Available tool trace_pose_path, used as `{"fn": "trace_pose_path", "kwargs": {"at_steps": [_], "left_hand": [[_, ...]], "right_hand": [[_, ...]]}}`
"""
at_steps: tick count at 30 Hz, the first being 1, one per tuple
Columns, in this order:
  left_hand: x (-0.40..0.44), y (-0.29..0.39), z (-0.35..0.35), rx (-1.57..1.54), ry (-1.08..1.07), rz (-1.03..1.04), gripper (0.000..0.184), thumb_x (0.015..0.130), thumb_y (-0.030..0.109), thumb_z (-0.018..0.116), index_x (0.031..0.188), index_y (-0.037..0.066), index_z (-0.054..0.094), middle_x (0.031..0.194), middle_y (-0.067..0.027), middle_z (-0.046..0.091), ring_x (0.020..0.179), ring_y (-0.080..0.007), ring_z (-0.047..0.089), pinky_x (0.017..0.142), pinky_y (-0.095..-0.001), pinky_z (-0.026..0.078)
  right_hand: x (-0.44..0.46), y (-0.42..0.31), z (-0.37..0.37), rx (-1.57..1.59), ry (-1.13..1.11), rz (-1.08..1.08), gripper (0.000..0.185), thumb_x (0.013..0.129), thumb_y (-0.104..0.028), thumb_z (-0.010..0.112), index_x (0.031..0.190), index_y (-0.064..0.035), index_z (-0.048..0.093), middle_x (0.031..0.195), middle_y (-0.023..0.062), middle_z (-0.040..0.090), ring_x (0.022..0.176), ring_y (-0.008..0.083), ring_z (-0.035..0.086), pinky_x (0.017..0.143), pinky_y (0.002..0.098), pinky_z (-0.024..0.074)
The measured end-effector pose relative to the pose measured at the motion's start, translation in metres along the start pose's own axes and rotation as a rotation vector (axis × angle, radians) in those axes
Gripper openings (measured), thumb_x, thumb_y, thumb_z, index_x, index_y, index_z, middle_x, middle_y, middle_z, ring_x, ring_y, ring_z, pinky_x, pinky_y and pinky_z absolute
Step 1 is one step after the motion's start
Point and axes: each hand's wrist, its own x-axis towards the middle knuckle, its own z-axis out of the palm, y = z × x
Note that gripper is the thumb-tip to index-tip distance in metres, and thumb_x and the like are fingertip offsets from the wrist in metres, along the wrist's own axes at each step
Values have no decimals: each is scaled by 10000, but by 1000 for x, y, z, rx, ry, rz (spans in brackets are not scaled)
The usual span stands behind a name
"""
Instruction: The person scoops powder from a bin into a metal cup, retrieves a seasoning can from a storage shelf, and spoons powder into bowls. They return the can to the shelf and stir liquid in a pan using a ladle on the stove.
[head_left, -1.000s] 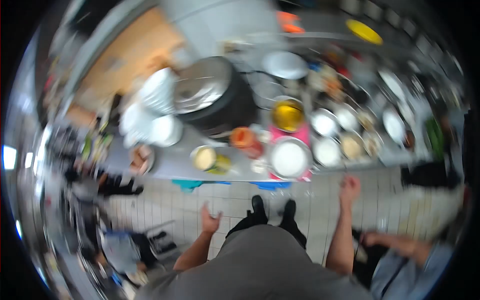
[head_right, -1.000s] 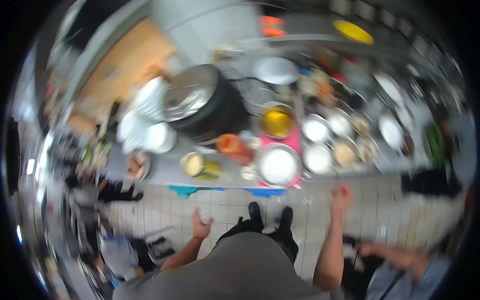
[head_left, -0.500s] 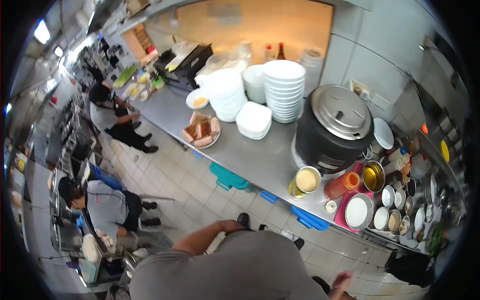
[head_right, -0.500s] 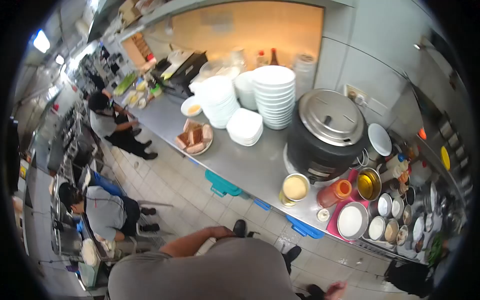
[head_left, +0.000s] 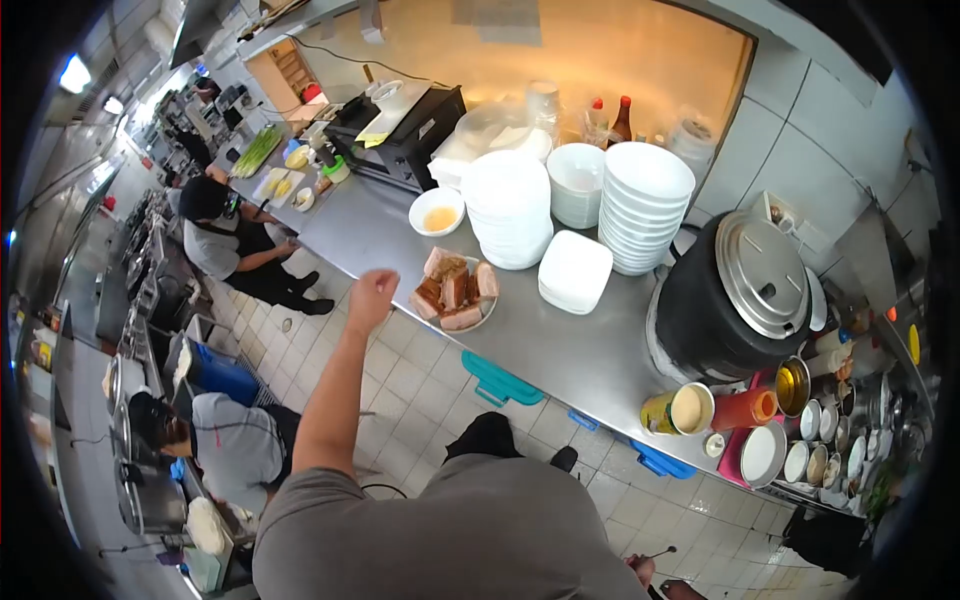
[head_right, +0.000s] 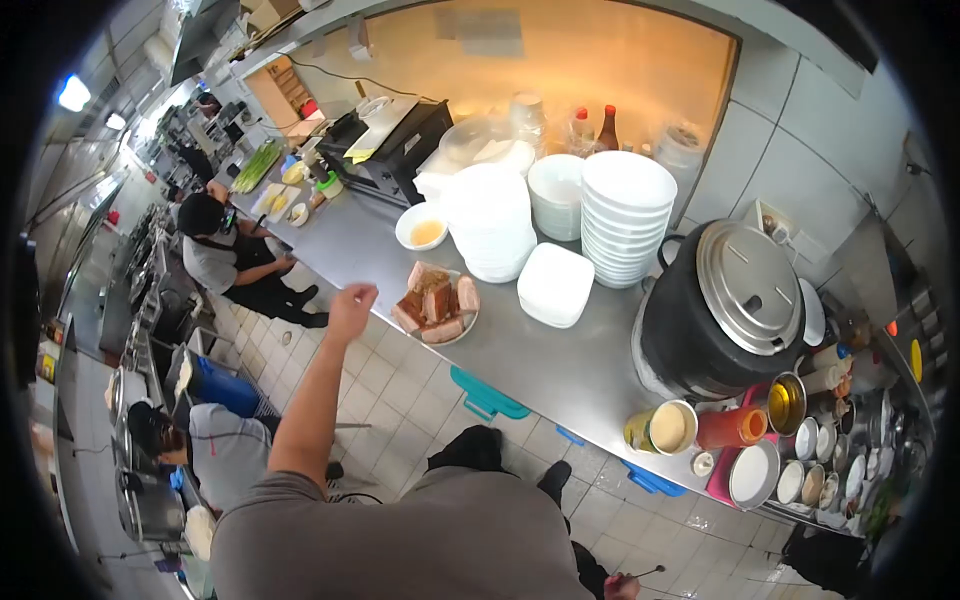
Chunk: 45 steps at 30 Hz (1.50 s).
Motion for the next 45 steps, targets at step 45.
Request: {"fn": "trace_pose_path", "kwargs": {"at_steps": [45], "left_hand": [[330,-108,111,-1612,-421,-200,419,1003,108,592,1414,35,575,1330,-118,680,1270,-294,626,1107,-446,489]], "right_hand": [[-412,158,94,-764,14,137,353,1072,-368,514,1038,-33,622,662,-4,420,518,132,415,448,315,339]]}}
